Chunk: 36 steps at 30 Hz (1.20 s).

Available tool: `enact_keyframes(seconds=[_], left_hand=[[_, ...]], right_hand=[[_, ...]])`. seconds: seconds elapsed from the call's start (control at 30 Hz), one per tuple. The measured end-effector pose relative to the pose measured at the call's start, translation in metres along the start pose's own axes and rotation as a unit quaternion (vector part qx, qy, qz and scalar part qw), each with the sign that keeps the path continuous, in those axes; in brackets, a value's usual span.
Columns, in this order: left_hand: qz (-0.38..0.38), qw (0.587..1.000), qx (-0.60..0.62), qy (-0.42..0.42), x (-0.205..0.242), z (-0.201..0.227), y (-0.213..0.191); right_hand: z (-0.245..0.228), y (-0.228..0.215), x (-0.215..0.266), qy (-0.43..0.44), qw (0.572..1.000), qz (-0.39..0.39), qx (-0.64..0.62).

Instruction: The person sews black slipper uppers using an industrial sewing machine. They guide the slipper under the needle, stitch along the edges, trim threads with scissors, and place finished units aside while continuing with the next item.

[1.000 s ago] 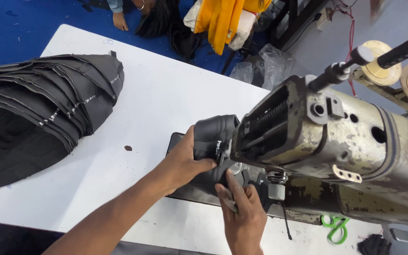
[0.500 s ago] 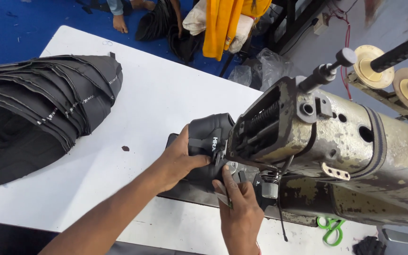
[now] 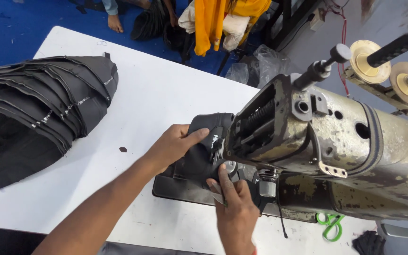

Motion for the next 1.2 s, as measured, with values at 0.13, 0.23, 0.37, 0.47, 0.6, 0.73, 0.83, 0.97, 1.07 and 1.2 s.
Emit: enact_keyframes(seconds=[0.13, 0.23, 0.37, 0.47, 0.6, 0.73, 0.83, 0.97, 1.07, 1.2], left_hand=[[0.188, 0.966, -0.167, 0.055, 0.037, -0.002, -0.014], [0.114, 0.973, -0.169, -0.105, 0.089, -0.047, 0.018], [-0.18, 0.938, -0.237, 0.177, 0.136, -0.016, 0.062], [-0.047, 0.887, -0.261, 0.379, 0.137, 0.057, 0.041], [0.023, 0.894, -0.386, 0.226, 0.062, 0.087, 0.003], [-0.102, 0.9, -0.421, -0.046, 0.043, 0.082, 0.004], [-0.135, 0.902, -0.41, 0.0, 0.027, 0.067, 0.003], [-0.138, 0.917, -0.374, -0.023, 0.035, 0.058, 0.009], [-0.103, 0.937, -0.31, -0.122, 0.049, 0.05, 0.007], [-0.103, 0.978, -0.171, -0.067, 0.043, 0.024, 0.007]], right_hand=[[-0.004, -0.03, -0.007, -0.074, 0.996, 0.047, -0.007], [0.023, -0.029, 0.011, -0.042, 0.993, 0.042, -0.098], [0.025, -0.001, 0.007, -0.087, 0.992, -0.072, -0.054], [0.002, -0.006, -0.001, -0.183, 0.982, -0.053, 0.009], [0.002, -0.01, 0.001, -0.16, 0.986, -0.035, 0.006], [0.0, -0.009, 0.001, -0.139, 0.989, -0.041, 0.028], [-0.005, -0.012, -0.004, -0.148, 0.988, -0.033, 0.029], [-0.004, -0.017, -0.012, -0.148, 0.988, -0.034, 0.03], [-0.001, -0.02, -0.016, -0.16, 0.986, -0.024, 0.026], [-0.001, -0.02, -0.023, -0.178, 0.982, -0.031, 0.054]])
Point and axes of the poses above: each hand's wrist, its own x-axis away from the middle knuckle, its own y-axis out of the palm, z = x × y, the point moved 7 cm from there along -x, towards the middle knuckle, and after that the axes turned 4 degrees about -y, right-handed, at the moved point
